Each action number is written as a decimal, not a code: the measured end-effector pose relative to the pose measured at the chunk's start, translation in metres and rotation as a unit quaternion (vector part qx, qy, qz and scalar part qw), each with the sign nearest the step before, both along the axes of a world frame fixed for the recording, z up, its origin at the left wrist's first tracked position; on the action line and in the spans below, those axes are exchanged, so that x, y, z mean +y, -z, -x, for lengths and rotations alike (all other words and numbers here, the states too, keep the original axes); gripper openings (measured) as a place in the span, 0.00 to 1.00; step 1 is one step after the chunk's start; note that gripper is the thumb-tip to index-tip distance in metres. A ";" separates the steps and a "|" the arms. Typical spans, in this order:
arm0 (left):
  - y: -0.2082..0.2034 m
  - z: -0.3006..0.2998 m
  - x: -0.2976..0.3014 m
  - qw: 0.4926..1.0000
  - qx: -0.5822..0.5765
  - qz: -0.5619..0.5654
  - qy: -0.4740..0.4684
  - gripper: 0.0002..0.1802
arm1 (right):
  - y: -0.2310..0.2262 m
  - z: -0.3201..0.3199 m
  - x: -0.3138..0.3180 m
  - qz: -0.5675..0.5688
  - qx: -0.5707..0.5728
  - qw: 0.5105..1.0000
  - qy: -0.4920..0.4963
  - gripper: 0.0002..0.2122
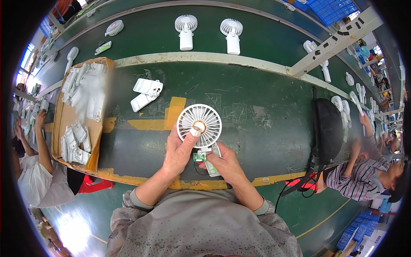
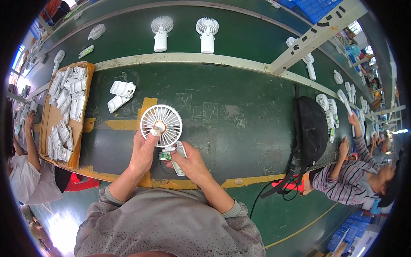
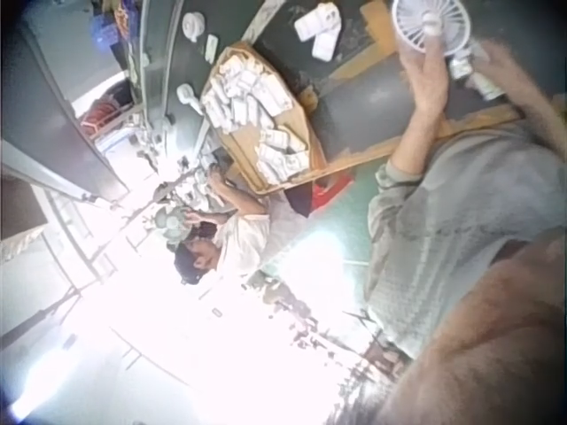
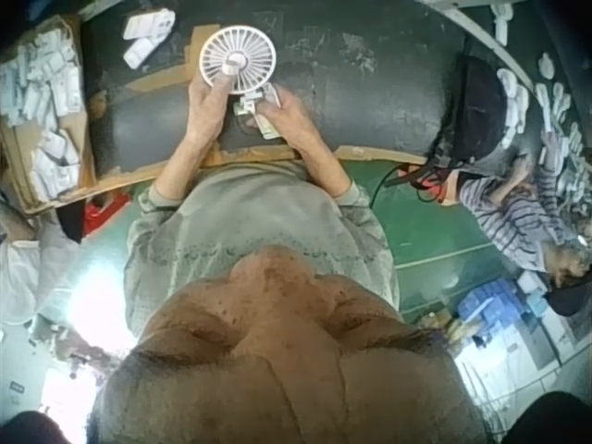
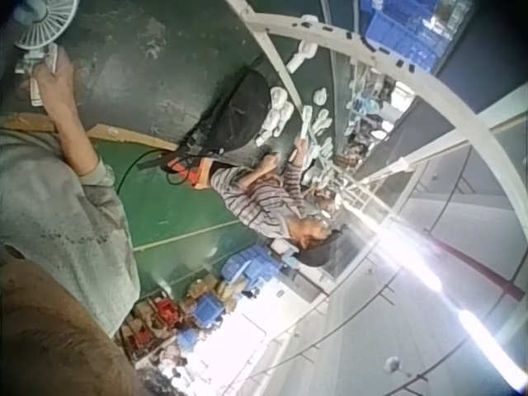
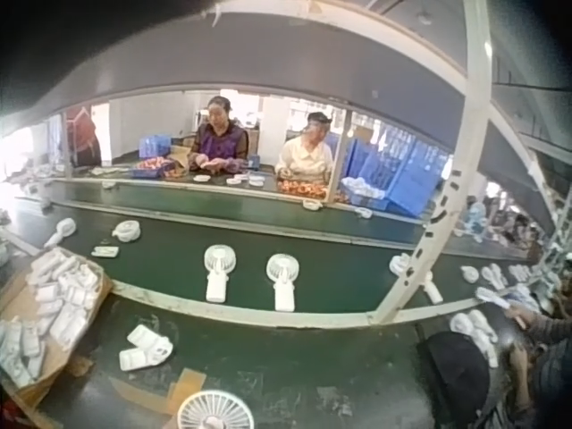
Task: The person assembles portable fans by fitting the internal components into handle casings, snapping the outer covers into place by hand, and placing the assembled fans onto the conveyor belt.
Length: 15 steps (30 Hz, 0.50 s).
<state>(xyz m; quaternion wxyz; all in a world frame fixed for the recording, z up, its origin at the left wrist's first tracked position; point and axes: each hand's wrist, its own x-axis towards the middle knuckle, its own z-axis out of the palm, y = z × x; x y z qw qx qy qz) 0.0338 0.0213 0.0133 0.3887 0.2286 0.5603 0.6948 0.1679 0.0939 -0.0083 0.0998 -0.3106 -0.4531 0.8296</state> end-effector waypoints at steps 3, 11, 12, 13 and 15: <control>0.004 0.001 -0.001 0.998 -0.061 0.000 0.006 0.27 | -0.001 0.001 -0.002 -0.019 0.001 1.000 -0.021 0.10; 0.010 0.001 -0.002 0.994 -0.110 0.007 0.020 0.28 | 0.002 0.000 -0.005 -0.059 0.039 0.997 -0.035 0.10; 0.009 0.001 -0.002 0.992 -0.121 0.003 0.022 0.27 | 0.001 0.000 -0.005 -0.059 0.039 0.997 -0.035 0.10; 0.010 0.001 -0.002 0.992 -0.121 0.003 0.022 0.27 | 0.001 0.000 -0.005 -0.062 0.033 0.997 -0.033 0.10; 0.012 0.001 -0.003 0.991 -0.132 -0.001 0.023 0.27 | 0.001 0.001 -0.006 -0.065 0.027 0.997 -0.030 0.11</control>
